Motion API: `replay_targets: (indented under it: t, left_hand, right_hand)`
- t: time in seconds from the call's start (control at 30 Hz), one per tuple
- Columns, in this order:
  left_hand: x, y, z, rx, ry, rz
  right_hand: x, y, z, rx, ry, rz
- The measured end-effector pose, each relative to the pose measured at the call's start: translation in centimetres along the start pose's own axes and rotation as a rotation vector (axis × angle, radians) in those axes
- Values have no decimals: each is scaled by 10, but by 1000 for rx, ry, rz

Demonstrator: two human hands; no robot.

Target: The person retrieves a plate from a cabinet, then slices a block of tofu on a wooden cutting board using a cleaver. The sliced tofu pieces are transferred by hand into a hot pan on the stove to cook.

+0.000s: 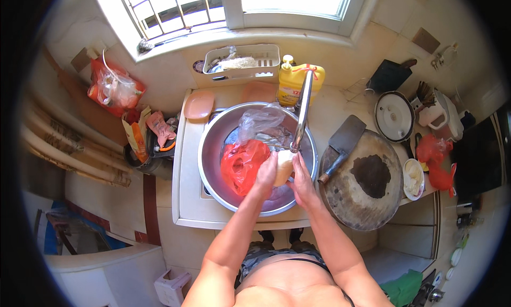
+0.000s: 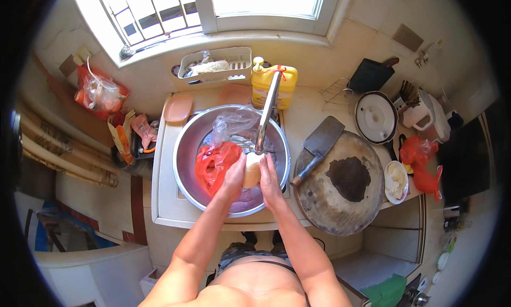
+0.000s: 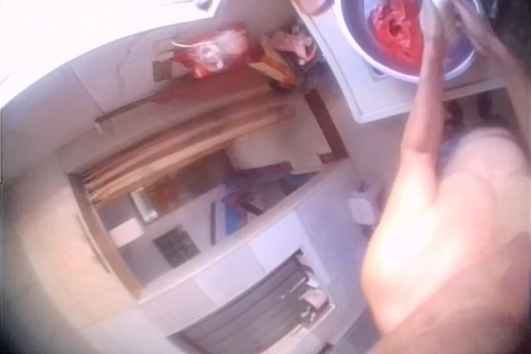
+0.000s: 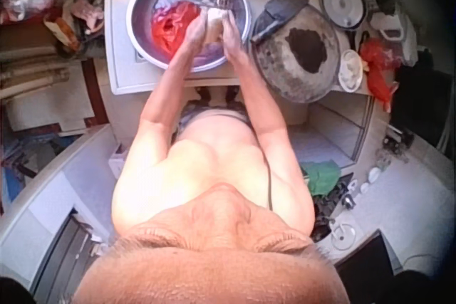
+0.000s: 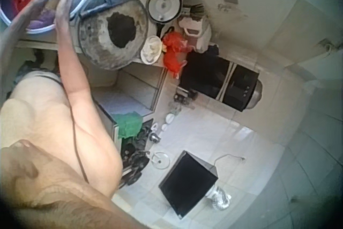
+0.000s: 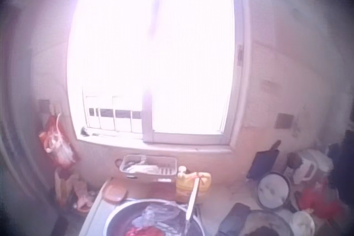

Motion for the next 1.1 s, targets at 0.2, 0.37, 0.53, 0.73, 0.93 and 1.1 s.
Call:
replay_targets:
  t: [0.2, 0.37, 0.53, 0.73, 0.93, 1.1]
  left_hand:
    - [-17, -12, 37, -99, 625, -532]
    - [-21, -18, 25, -182, -138, 135]
    - [-9, 2, 9, 22, -252, 504]
    - [-1, 5, -9, -15, -191, 360]
    - [-27, -3, 1, 86, 31, 41]
    - [-37, -15, 7, -74, -132, 70]
  right_hand:
    - [14, 13, -29, 333, 181, -409]
    - [14, 15, -30, 486, 307, -630]
    - [25, 2, -25, 306, 154, -367]
    - [46, -21, -11, 152, 89, 117]
    - [37, -19, -15, 263, 208, -140]
    - [17, -3, -21, 428, 275, -265]
Point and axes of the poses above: each hand's wrist, its own z-axis away from the middle knuckle, its own y-axis out of the palm, x = y × z, the point moved 2 cm from there along -z, towards the middle knuckle, and after that the axes turned 11 degrees about y, right-handed, at the moved point
